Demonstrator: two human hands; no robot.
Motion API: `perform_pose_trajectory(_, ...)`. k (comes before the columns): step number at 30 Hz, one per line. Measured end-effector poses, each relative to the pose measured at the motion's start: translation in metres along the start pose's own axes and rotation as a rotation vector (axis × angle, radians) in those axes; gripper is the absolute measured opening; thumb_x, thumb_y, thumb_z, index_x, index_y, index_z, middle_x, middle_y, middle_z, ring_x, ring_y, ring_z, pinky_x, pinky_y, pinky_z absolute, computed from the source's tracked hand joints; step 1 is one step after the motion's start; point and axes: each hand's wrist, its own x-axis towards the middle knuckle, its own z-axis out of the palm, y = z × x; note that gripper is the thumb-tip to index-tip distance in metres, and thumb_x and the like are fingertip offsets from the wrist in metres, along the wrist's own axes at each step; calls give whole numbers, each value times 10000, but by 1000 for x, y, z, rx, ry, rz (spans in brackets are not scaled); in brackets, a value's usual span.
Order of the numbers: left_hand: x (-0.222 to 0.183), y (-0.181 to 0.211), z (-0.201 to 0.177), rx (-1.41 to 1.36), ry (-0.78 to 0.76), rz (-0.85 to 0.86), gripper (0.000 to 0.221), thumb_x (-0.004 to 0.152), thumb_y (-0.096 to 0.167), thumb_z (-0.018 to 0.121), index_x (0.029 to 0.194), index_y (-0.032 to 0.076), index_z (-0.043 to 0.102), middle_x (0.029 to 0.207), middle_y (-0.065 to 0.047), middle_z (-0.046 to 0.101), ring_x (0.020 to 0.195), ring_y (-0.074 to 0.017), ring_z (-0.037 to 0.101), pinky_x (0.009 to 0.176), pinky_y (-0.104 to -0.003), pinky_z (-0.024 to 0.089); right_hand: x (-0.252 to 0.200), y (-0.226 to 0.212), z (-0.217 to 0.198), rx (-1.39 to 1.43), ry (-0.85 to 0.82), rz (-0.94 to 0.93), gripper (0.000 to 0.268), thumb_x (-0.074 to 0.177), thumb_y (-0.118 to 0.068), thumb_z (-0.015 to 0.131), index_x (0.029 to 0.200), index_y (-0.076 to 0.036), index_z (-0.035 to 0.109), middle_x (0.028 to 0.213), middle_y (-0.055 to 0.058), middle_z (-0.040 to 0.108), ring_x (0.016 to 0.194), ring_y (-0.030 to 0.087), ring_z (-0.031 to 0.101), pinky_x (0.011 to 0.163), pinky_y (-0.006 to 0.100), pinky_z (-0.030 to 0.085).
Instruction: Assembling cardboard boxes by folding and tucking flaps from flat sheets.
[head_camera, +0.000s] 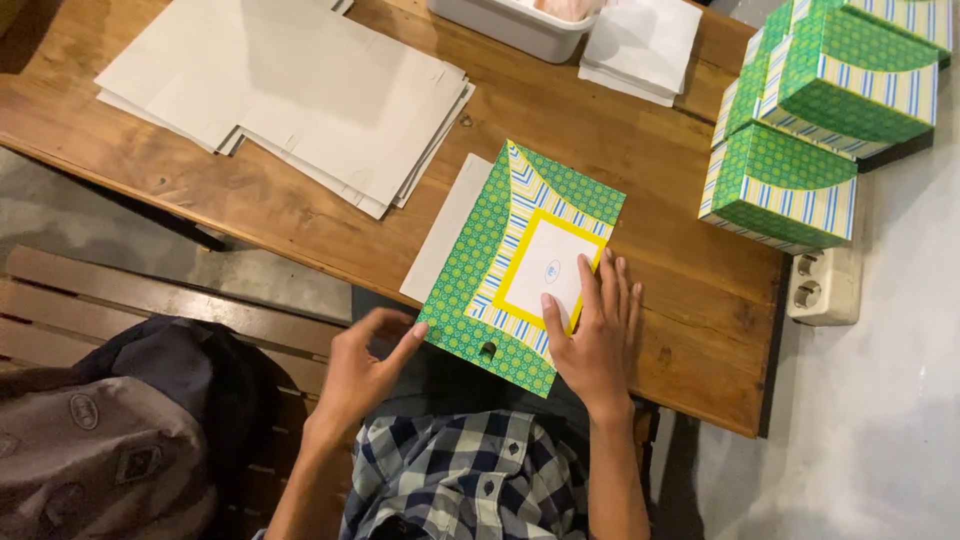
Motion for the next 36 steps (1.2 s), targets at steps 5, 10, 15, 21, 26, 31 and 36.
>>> perform_pose_trajectory(5, -1, 19, 5, -170, -50, 37, 135, 866, 257, 802, 761, 172, 796, 529, -7, 705, 518, -82, 632, 590, -254, 525, 1, -2, 0, 43, 20, -12, 691, 989, -500, 564, 1507, -48, 493, 1624, 266, 327, 1538, 427, 226, 1237, 577, 33)
perform_pose_trajectory(10, -1, 37, 8, -239, 1, 182, 126, 868, 164, 795, 747, 131, 797, 474, -25, 672, 462, -98, 596, 574, -260, 525, 1, 0, -1, 35, 38, -14, 680, 987, -501, 581, 1484, -40, 523, 1619, 259, 348, 1533, 424, 246, 1238, 577, 47)
perform_pose_trajectory(15, 3, 83, 19, -354, -40, 326, 177, 881, 174, 795, 711, 138, 763, 417, -8, 586, 390, -72, 502, 483, -219, 466, -5, 8, -11, 543, 156, 35, 518, 1003, -288, 631, 1472, -85, 553, 1585, 181, 435, 1519, 357, 312, 1256, 529, 134)
perform_pose_trajectory(21, 9, 110, 62, -357, -179, 559, 187, 792, 210, 857, 789, 95, 710, 558, -87, 633, 471, -246, 593, 532, -331, 496, -13, 36, -10, 1226, 320, 142, 463, 1013, -150, 549, 1450, 4, 543, 1452, 175, 597, 1370, 256, 548, 1119, 423, 460)
perform_pose_trajectory(26, 1, 149, 104, -436, -274, 753, 227, 824, 189, 828, 767, 62, 649, 578, -115, 601, 507, -333, 599, 541, -362, 498, -19, 50, -27, 1580, 183, 182, 534, 1026, -134, 454, 1508, 88, 395, 1490, 272, 511, 1401, 346, 498, 1162, 429, 408)
perform_pose_trajectory(31, 0, 162, 140, -411, -304, 940, 259, 869, 244, 777, 720, 128, 599, 592, -44, 591, 566, -265, 599, 643, -342, 502, -27, 60, -31, 1637, 169, 246, 558, 1028, -169, 408, 1525, 79, 362, 1504, 288, 484, 1419, 368, 464, 1219, 452, 345)
perform_pose_trajectory(36, 1, 168, 158, -337, -279, 1103, 250, 866, 211, 720, 689, 119, 568, 561, -35, 573, 567, -238, 599, 691, -326, 485, -32, 72, -32, 1665, 239, 340, 571, 1013, -239, 432, 1509, 42, 403, 1490, 260, 510, 1388, 349, 499, 1202, 454, 372)
